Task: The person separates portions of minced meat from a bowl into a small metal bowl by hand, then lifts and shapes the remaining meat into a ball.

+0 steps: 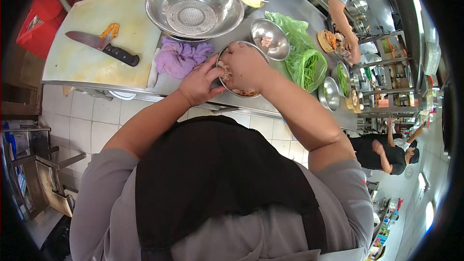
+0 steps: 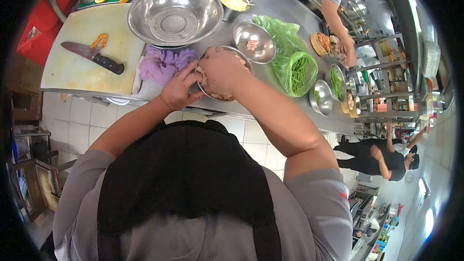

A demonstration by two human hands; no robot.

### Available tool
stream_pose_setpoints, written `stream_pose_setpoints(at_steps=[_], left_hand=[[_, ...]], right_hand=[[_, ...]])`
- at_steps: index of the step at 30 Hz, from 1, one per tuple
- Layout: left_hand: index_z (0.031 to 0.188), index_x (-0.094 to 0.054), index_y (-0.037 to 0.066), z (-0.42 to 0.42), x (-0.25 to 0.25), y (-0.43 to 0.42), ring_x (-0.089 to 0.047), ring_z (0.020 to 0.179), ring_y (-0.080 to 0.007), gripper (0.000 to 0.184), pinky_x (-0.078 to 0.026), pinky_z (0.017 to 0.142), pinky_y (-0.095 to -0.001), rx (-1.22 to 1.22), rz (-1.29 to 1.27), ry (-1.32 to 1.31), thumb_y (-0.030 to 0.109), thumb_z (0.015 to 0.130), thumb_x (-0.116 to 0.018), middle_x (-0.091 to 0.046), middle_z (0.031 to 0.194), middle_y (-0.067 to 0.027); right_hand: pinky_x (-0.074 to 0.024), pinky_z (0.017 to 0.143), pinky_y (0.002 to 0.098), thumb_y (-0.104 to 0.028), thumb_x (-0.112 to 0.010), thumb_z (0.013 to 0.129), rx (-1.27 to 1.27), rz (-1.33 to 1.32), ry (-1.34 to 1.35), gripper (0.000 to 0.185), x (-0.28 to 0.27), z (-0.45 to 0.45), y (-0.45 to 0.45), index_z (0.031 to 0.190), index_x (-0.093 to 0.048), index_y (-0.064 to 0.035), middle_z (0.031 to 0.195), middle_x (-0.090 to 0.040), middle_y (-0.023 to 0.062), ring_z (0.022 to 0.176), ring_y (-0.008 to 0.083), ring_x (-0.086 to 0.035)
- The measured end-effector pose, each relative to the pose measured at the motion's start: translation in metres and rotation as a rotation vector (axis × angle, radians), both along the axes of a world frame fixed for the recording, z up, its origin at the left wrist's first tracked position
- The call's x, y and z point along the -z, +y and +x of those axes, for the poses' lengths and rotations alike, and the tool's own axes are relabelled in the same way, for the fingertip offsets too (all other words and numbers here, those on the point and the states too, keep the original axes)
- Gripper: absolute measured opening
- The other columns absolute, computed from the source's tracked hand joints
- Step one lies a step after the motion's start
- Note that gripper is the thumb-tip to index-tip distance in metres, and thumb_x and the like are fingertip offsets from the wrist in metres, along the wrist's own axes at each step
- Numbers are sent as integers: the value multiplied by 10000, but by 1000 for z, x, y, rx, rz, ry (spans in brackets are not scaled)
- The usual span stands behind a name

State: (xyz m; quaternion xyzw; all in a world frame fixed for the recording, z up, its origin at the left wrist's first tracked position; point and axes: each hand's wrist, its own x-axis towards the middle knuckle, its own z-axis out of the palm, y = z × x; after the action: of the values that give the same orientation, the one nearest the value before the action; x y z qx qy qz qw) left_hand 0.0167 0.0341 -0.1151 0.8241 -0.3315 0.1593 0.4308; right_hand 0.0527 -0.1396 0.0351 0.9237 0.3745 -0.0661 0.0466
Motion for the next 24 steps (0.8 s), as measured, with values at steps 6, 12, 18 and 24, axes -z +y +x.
stream_pose_setpoints(at_steps=[6, 12, 18, 24], left_hand=[[1207, -564, 136, 2, -5, -1, -534, 1281, -448, 500, -465, 1060, -480, 24, -29, 35, 236, 795, -828, -453, 1494, -238], [1220, -555, 155, 1, -2, -1, -536, 1274, -441, 494, -456, 1065, -484, 25, -27, 58, 287, 819, -811, -452, 1494, -200], [1193, -561, 137, 1, -10, 0, -542, 1269, -445, 477, -471, 1042, -482, 15, 4, 77, 280, 813, -811, -478, 1467, -234], [1243, -549, 168, 2, 4, -5, -570, 1227, -441, 516, -474, 1042, -490, -36, 10, -20, 317, 823, -808, -468, 1482, -216]], right_hand=[[-531, 973, 412, -288, -783, 747, 23, 11, 157, 364, -5, 12, 3, 1046, -745, -82, 1177, -627, 160, 1135, 331, -618], [-545, 911, 443, -268, -814, 694, 89, 37, 28, 365, 6, 4, 6, 1014, -742, -107, 1068, -635, 130, 1055, 338, -629], [-549, 881, 436, -230, -805, 686, 21, 37, 37, 262, 10, 9, 9, 919, -745, -125, 1042, -657, 115, 1009, 333, -647], [-549, 846, 447, -242, -781, 740, 81, 237, 182, 249, 5, 27, -16, 951, -745, -115, 966, -679, 145, 938, 359, -675]])
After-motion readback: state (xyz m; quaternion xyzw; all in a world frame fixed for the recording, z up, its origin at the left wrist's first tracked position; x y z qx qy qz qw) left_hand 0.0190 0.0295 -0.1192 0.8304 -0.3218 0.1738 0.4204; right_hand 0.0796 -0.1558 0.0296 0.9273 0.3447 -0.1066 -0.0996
